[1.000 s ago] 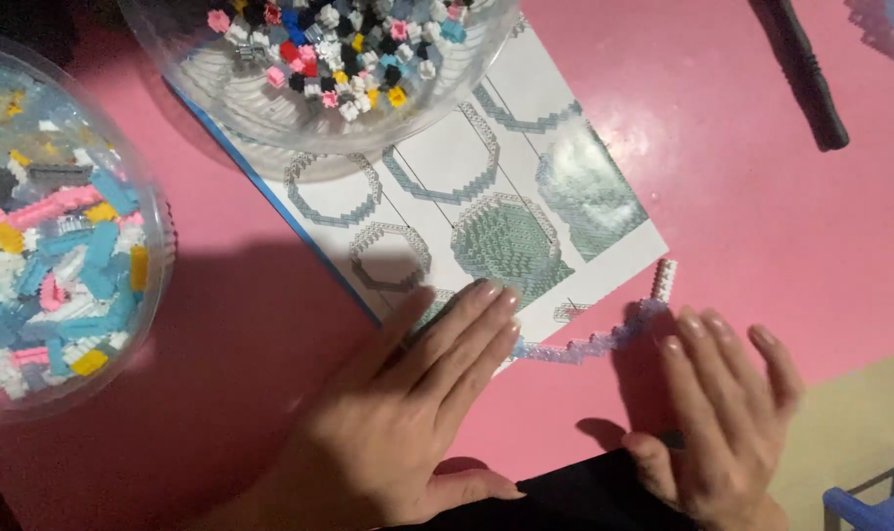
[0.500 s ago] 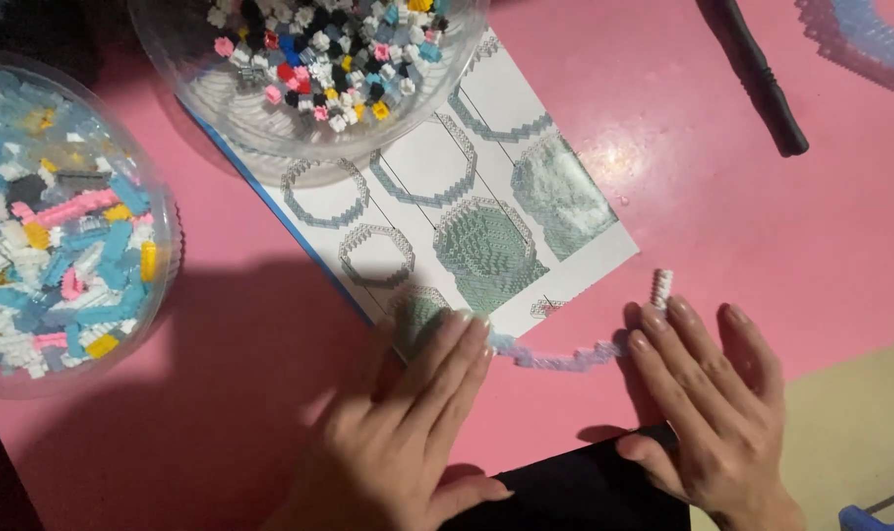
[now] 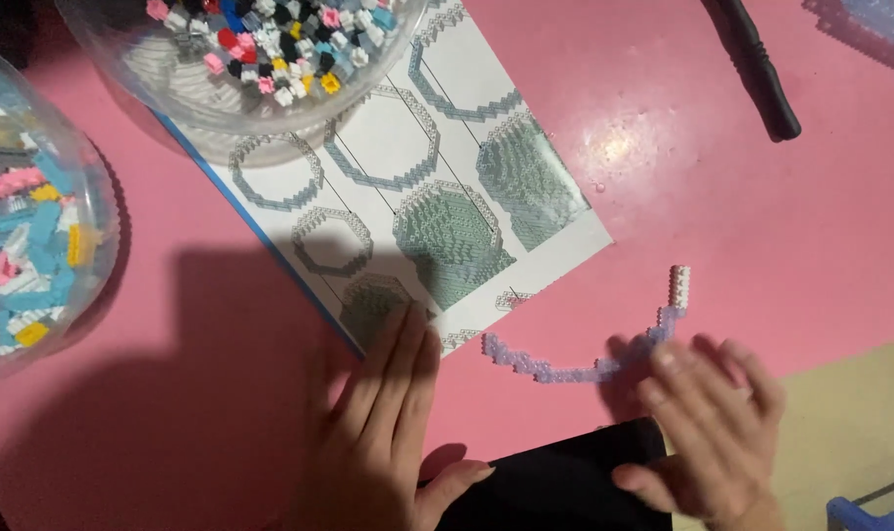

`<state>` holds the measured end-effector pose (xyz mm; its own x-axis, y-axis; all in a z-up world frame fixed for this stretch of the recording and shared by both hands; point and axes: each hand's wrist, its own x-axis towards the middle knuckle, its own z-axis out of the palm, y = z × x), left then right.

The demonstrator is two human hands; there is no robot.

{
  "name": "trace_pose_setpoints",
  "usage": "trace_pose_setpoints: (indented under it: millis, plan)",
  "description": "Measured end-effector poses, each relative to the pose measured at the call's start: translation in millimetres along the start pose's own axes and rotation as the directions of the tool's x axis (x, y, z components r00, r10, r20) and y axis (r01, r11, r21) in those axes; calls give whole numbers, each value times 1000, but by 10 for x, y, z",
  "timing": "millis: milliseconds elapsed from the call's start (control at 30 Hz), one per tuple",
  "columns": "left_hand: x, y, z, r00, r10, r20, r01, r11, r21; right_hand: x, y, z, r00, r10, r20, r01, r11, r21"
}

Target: Assembling a structure using small interlocking toy blocks and a small hammer on a pink table.

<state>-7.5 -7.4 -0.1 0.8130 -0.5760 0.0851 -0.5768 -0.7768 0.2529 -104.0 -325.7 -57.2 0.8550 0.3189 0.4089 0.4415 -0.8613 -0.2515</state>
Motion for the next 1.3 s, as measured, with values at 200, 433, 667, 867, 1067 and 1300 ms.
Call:
trace_pose_setpoints:
  millis: [200,433,667,867,1067,1300]
  plan:
    - [-6,132,83,999,7,-32,-8,999,-33,191,-379,55,998,65,26,-67,992,105]
    - [25,174,134,998,59,-4,-59,997,51,60,-361,79,993,116,-27,-113,988,106]
    - [41,174,133,997,80,-10,-79,991,106,-82,-390,45,977,189,-95,-179,978,108]
    - [52,206,128,997,71,-22,-68,992,110,75,-230,30,941,208,-267,-212,977,14]
    - [60,253,119,999,34,40,-40,985,167,187,-301,26,939,222,-263,-223,974,26]
    - [65,269,109,999,22,47,-27,993,111,490,-332,21,923,245,-299,-270,962,-45]
